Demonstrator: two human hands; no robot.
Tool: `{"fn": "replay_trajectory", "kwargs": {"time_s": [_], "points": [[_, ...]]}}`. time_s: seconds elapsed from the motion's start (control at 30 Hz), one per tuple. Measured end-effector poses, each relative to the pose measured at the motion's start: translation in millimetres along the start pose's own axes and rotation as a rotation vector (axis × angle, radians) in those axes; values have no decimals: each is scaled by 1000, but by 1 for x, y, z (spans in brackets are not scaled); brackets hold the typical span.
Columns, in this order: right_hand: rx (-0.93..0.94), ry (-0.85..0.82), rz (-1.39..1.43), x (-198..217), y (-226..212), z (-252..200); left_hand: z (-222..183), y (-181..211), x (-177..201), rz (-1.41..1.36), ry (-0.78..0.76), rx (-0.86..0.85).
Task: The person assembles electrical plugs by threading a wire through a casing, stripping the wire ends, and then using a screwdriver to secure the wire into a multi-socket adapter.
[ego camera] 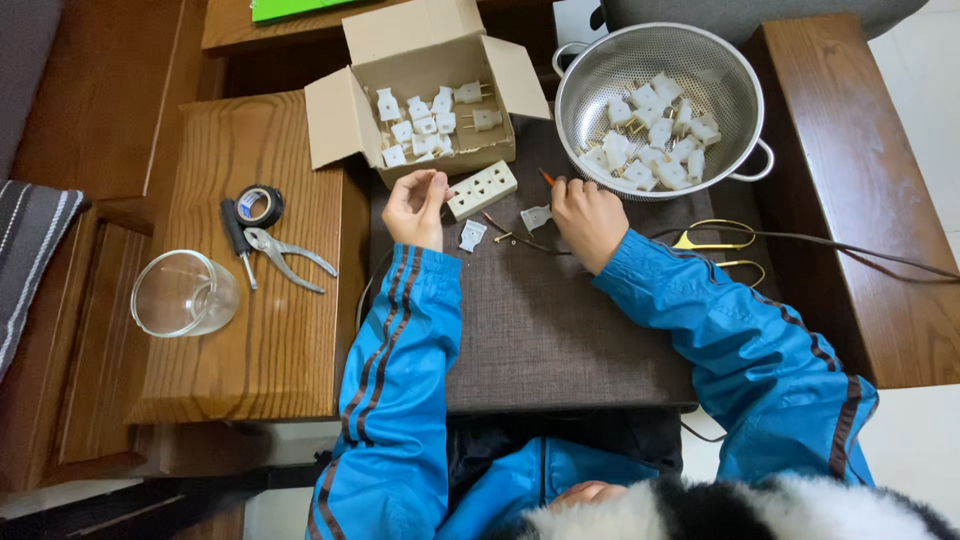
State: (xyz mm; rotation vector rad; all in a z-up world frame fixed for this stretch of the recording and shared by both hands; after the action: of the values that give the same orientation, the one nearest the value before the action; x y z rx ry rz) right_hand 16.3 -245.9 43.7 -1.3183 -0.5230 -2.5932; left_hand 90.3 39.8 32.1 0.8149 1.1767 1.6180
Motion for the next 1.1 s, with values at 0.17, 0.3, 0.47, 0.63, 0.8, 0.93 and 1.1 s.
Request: {"fn": "replay_trajectory", "kwargs": {"time_s": [0.17, 0.3, 0.47, 0.63, 0.8, 0.93, 1.1], "points": [[94, 49, 383, 65, -15, 37, -11, 57, -11, 82, -53, -123], [155, 118, 852, 102, -22, 49, -24, 90, -24, 317, -239, -110], [59, 110, 1227, 85, -26, 38, -57, 110, -25, 583, -371, -122], [74, 62, 1261, 67, -39, 27, -75, 110, -12, 492, -424, -79], [78, -15, 1268, 35, -46, 16, -80, 84, -6, 473, -479, -78], [96, -53, 1239, 54, -55, 20, -72, 89, 6, 683, -531, -242], [264, 7, 1012, 55, -65, 14, -54, 48, 18, 1340, -466, -453]]}}
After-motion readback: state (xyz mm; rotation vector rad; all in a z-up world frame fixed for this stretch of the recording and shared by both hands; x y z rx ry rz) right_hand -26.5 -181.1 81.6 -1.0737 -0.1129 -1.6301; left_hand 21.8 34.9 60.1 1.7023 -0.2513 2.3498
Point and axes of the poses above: each hand's wrist, its own z-axis towards the middle knuckle, its own x-axis out of the back of the hand, y = z × x, the point moved 7 cm from there along z, towards the middle knuckle, and after that the axes turned 15 degrees about z, right-handed, at the moved point
